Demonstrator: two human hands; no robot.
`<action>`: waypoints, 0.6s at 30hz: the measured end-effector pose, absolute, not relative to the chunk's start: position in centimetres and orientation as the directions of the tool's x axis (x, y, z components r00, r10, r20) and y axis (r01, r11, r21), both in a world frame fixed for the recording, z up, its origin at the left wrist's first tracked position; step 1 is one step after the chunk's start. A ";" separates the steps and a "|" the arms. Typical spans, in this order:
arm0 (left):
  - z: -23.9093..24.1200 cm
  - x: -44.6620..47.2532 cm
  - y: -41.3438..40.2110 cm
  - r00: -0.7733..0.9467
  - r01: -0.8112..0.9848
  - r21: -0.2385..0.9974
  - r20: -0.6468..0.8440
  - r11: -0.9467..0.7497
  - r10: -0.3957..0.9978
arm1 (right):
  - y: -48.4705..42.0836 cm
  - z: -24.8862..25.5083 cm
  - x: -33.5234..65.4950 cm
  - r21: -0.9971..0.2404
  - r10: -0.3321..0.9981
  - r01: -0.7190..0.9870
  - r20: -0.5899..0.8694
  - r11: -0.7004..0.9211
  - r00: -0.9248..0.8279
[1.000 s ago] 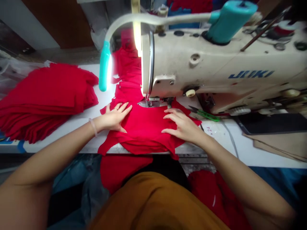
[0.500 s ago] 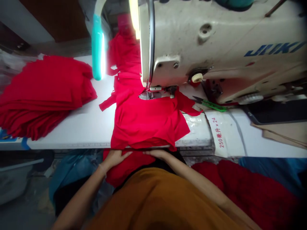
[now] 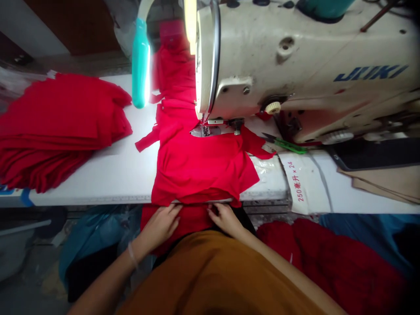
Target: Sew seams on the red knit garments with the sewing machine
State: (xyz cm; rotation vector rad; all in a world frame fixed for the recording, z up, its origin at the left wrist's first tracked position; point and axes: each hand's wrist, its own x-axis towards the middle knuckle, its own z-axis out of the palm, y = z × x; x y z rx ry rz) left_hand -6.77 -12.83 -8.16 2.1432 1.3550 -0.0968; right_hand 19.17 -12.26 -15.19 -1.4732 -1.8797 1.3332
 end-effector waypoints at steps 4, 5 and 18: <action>-8.1 -3.6 -10.8 0.702 0.618 0.686 -0.262 -0.384 0.663 | -12.8 -12.5 18.8 -0.914 0.795 0.353 -0.059 0.200 -0.604; -8.2 -3.0 -10.3 0.711 0.618 0.686 -0.280 -0.384 0.644 | -12.9 -12.0 18.8 -0.917 0.771 0.315 -0.013 0.244 -0.636; -4.8 -2.8 -11.7 0.581 0.533 0.682 0.137 -0.502 0.802 | -13.7 -10.3 22.0 -0.829 0.878 0.524 -0.090 0.196 -0.470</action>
